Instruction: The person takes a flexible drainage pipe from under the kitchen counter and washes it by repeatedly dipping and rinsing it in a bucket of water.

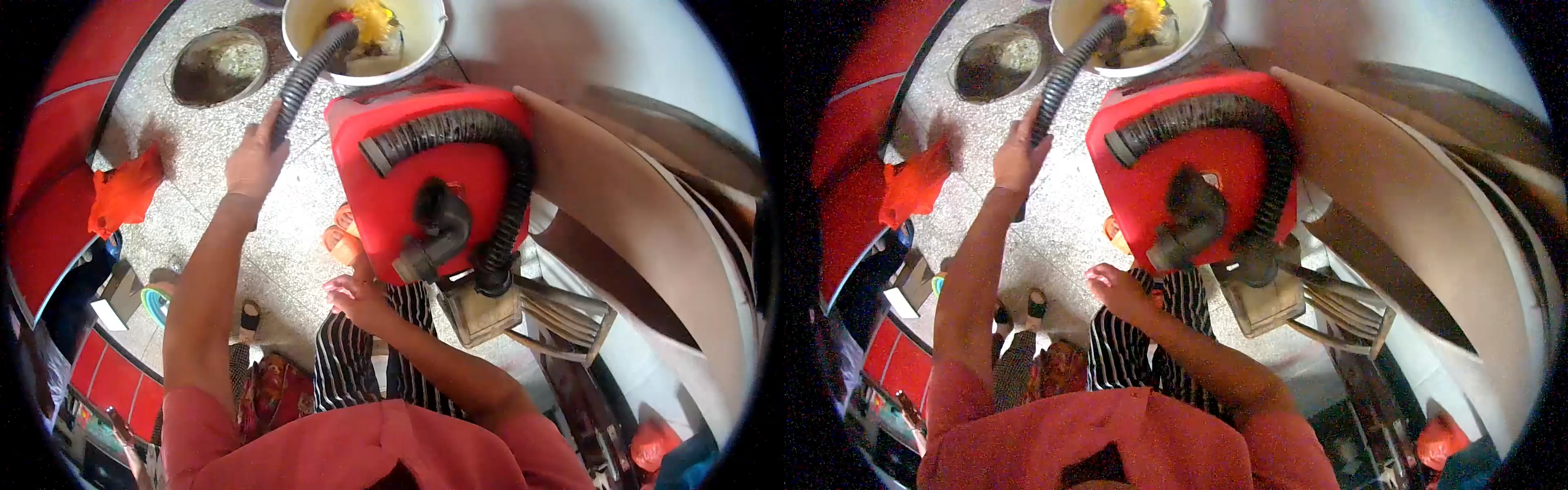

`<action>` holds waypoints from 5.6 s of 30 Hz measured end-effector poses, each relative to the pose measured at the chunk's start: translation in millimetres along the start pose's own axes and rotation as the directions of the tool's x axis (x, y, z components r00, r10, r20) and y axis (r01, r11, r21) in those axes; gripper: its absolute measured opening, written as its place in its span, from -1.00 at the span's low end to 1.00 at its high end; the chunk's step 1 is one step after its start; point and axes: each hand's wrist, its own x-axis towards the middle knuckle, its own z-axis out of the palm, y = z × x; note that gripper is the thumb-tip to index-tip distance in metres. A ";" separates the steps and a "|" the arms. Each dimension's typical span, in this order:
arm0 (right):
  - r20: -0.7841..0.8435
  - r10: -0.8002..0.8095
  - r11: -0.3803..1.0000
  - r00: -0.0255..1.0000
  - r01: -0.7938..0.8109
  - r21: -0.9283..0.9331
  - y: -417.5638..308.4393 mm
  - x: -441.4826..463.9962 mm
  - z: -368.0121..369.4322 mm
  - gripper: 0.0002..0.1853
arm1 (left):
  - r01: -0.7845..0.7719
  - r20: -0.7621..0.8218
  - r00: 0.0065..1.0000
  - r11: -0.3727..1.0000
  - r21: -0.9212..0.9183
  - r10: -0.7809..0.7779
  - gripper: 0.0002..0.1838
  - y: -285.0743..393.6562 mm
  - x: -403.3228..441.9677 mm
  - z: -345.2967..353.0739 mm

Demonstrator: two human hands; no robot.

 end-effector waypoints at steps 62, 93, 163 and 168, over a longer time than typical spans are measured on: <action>-0.018 -0.065 0.996 0.998 0.066 0.061 -93.0 -42.1 16.9 -0.77 | 0.686 0.409 0.726 -0.619 -0.383 0.552 -0.53 12.0 -11.1 -35.9; -0.370 -0.325 0.933 0.870 0.358 0.022 -217.1 -42.7 -1.2 -0.67 | 0.427 0.359 0.846 -0.904 -0.013 0.394 -0.62 100.7 -26.5 -73.9; -0.292 -0.342 0.559 0.893 -0.056 -0.827 -315.7 15.9 -140.5 -0.28 | 0.338 0.872 -0.023 -0.825 -0.453 -0.489 -0.77 -129.8 -538.7 33.8; -0.330 -0.348 0.562 0.878 -0.086 -0.822 -314.6 11.6 -141.7 -0.28 | 0.343 0.864 0.024 -0.807 -0.480 -0.504 -0.80 -143.9 -552.9 49.7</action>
